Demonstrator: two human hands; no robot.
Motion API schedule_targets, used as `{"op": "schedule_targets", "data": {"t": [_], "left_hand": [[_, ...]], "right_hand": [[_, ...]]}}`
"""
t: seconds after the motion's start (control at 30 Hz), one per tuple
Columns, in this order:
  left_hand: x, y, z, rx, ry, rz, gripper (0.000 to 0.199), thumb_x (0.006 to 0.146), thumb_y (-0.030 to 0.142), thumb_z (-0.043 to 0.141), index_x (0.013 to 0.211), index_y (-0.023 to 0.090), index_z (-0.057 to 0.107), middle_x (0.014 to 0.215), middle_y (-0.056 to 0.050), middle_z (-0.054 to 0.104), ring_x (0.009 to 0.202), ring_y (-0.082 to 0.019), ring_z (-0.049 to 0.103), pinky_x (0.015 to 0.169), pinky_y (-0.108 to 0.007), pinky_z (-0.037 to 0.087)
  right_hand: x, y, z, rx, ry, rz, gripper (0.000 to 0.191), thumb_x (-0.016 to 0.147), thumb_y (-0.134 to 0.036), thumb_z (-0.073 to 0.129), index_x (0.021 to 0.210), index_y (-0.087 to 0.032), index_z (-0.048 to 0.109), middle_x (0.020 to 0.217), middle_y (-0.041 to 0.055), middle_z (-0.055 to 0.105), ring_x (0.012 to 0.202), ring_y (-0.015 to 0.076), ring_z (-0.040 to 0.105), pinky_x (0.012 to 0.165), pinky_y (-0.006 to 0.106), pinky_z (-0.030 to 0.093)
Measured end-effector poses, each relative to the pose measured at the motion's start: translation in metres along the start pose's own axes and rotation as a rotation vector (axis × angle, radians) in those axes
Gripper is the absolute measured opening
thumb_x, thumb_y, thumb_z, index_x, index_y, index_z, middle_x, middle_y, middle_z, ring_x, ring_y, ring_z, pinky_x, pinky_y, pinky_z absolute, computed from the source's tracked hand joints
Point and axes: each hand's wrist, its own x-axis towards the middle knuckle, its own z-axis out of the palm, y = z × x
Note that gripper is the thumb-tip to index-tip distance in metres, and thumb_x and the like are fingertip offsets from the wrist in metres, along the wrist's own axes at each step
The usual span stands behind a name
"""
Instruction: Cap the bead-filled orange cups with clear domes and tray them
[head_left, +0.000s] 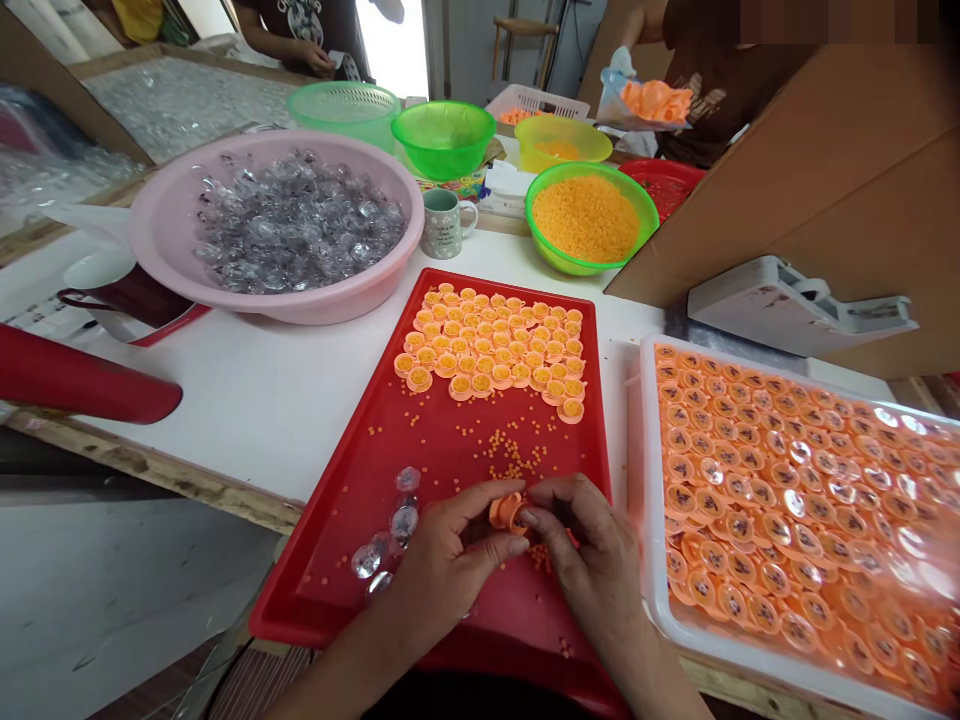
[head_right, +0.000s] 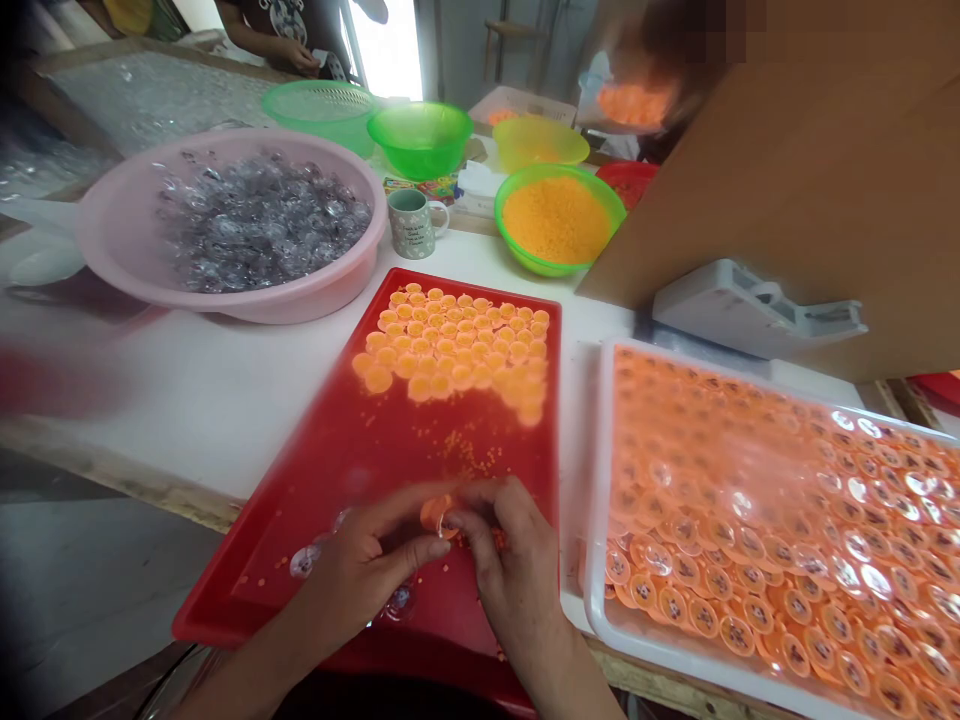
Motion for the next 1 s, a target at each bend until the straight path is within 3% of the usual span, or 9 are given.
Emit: {"op": "schedule_targets", "data": {"t": [0.17, 0.33, 0.53, 0.63, 0.77, 0.83, 0.93, 1.0], "left_hand": [[0.0, -0.006, 0.002, 0.057, 0.103, 0.079, 0.038, 0.084, 0.02, 0.066, 0.121, 0.025, 0.063, 0.122, -0.003, 0.07, 0.113, -0.021, 0.064, 0.095, -0.027, 0.051], [-0.001, -0.003, 0.003, 0.039, 0.072, 0.107, 0.024, 0.085, 0.019, 0.064, 0.108, 0.024, 0.069, 0.104, -0.003, 0.075, 0.098, -0.02, 0.07, 0.086, -0.025, 0.055], [-0.003, 0.0, 0.006, 0.131, 0.117, 0.202, 0.021, 0.087, 0.018, 0.062, 0.105, 0.024, 0.071, 0.1, -0.003, 0.076, 0.093, -0.02, 0.071, 0.084, -0.026, 0.056], [-0.005, 0.0, 0.007, 0.178, 0.163, 0.262, 0.024, 0.087, 0.014, 0.059, 0.105, 0.025, 0.071, 0.098, -0.003, 0.076, 0.091, -0.02, 0.072, 0.081, -0.027, 0.057], [0.0, -0.003, 0.008, 0.223, 0.193, 0.293, 0.027, 0.086, 0.011, 0.056, 0.102, 0.026, 0.072, 0.098, -0.003, 0.076, 0.089, -0.021, 0.072, 0.079, -0.028, 0.058], [0.001, -0.006, 0.008, 0.148, 0.232, 0.235, 0.027, 0.084, 0.016, 0.06, 0.106, 0.027, 0.069, 0.101, -0.003, 0.076, 0.091, -0.022, 0.072, 0.081, -0.029, 0.058], [-0.001, -0.015, 0.007, 0.006, 0.291, 0.003, 0.036, 0.081, 0.03, 0.069, 0.116, 0.029, 0.063, 0.109, -0.003, 0.074, 0.102, -0.024, 0.07, 0.086, -0.03, 0.058], [0.001, -0.028, 0.004, 0.058, 0.286, -0.105, 0.034, 0.075, 0.042, 0.073, 0.107, 0.03, 0.068, 0.109, -0.002, 0.075, 0.105, -0.028, 0.069, 0.086, -0.032, 0.059]], "right_hand": [[-0.009, 0.0, 0.0, 0.08, -0.009, 0.044, 0.017, 0.089, -0.01, 0.063, 0.095, -0.026, 0.067, 0.084, -0.002, 0.07, 0.076, 0.0132, 0.066, 0.067, 0.022, 0.051], [-0.011, -0.004, -0.001, 0.083, 0.043, 0.029, 0.019, 0.088, -0.008, 0.064, 0.094, -0.025, 0.067, 0.083, -0.002, 0.07, 0.076, 0.0137, 0.066, 0.068, 0.023, 0.051], [-0.014, -0.006, 0.001, 0.047, 0.073, 0.001, 0.017, 0.089, -0.008, 0.061, 0.09, -0.025, 0.064, 0.083, -0.0018, 0.069, 0.075, 0.014, 0.065, 0.067, 0.023, 0.051], [-0.019, -0.002, 0.005, 0.035, 0.115, 0.057, 0.017, 0.089, -0.013, 0.064, 0.1, -0.026, 0.062, 0.085, -0.0008, 0.066, 0.077, 0.0152, 0.064, 0.067, 0.024, 0.052], [-0.016, 0.003, 0.009, 0.047, 0.054, 0.055, 0.024, 0.091, -0.015, 0.058, 0.112, -0.025, 0.062, 0.095, 0.0035, 0.063, 0.08, 0.0167, 0.062, 0.07, 0.027, 0.052], [-0.011, 0.0, 0.009, 0.067, 0.048, 0.061, 0.02, 0.091, -0.015, 0.057, 0.106, -0.025, 0.065, 0.093, 0.0036, 0.064, 0.078, 0.0162, 0.061, 0.069, 0.027, 0.051], [-0.006, -0.01, 0.007, 0.158, 0.087, 0.138, 0.013, 0.088, -0.016, 0.061, 0.098, -0.022, 0.066, 0.085, 0.0022, 0.064, 0.074, 0.015, 0.061, 0.066, 0.024, 0.05], [-0.005, -0.013, 0.01, 0.21, 0.129, 0.176, 0.009, 0.085, -0.018, 0.064, 0.093, -0.021, 0.065, 0.084, 0.002, 0.065, 0.074, 0.0147, 0.062, 0.066, 0.024, 0.05]]}}
